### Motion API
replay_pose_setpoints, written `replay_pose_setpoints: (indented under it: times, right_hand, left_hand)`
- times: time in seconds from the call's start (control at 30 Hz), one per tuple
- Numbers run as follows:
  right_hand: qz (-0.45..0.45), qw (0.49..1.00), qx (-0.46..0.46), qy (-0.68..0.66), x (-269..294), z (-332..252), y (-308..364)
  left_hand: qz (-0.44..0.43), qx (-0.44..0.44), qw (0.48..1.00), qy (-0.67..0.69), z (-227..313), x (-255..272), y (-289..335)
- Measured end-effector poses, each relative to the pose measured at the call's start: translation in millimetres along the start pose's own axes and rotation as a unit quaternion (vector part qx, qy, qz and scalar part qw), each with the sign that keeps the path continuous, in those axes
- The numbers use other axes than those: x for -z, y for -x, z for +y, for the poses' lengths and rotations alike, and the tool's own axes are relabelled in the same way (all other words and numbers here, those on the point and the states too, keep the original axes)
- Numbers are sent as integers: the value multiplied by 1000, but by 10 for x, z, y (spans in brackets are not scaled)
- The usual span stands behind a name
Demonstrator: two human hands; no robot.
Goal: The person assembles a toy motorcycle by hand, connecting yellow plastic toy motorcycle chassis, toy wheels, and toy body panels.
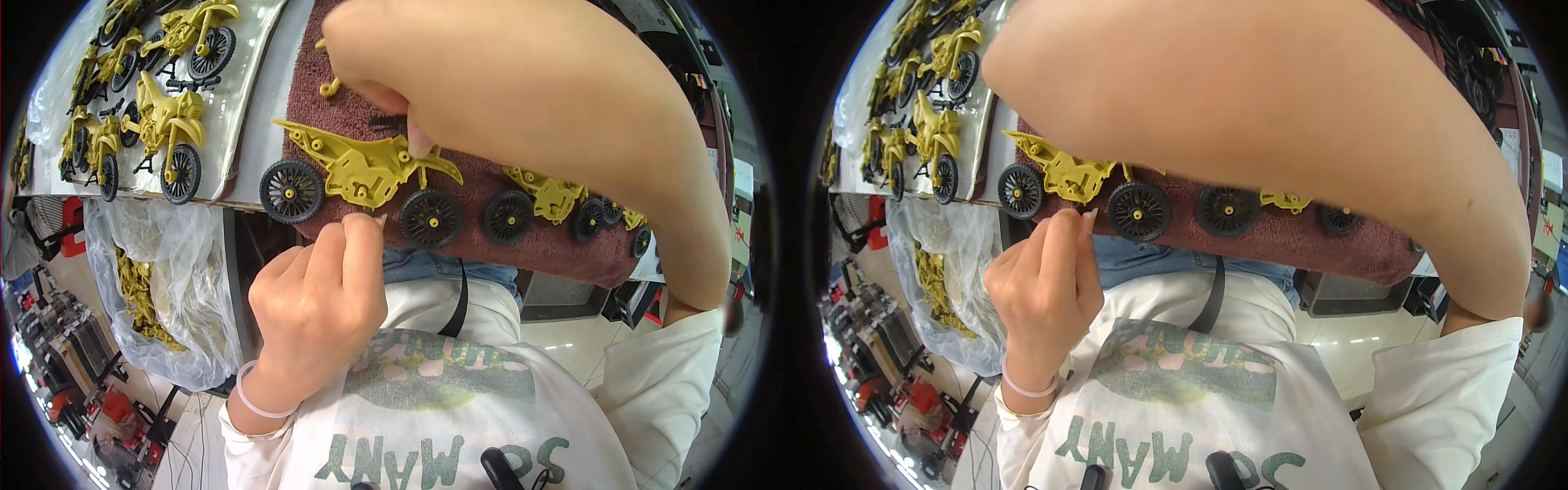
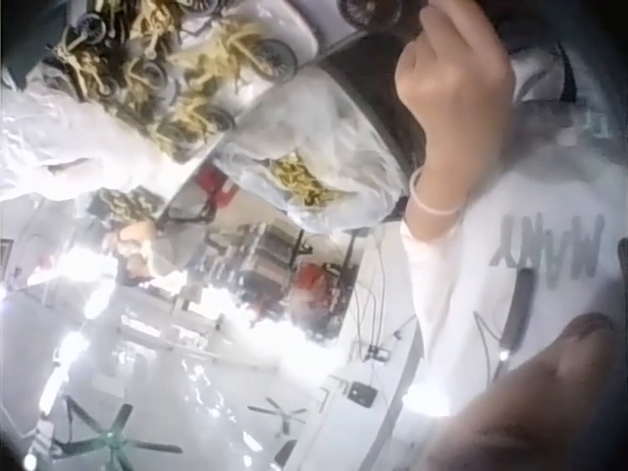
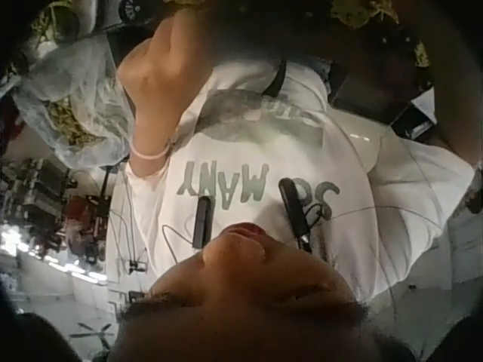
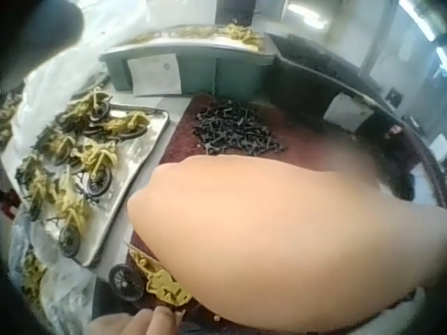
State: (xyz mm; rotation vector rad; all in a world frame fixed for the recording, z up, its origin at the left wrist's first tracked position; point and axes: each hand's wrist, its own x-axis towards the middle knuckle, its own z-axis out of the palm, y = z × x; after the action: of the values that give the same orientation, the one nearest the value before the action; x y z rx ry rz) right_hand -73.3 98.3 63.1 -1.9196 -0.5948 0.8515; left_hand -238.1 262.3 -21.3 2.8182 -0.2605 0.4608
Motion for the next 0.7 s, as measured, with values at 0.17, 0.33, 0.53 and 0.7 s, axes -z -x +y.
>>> replay_pose_setpoints:
  times: [0.17,0.33,0.53,0.7]
  right_hand:
    - [-89,971,-12,220,151,-133,-168]
    - [-158,885,-39,436,-143,-627,-362]
    - [-84,935,-20,344,-18,-636,-355]
    - [-72,921,94,370,-90,-282,-598]
  left_hand:
    - [-8,-24,1000,-15,-4,7,-20]
    - [7,-19,1000,12,0,-1,-46]
    - [32,18,999,35,40,-12,-10]
    - [17,99,991,92,69,-9,81]
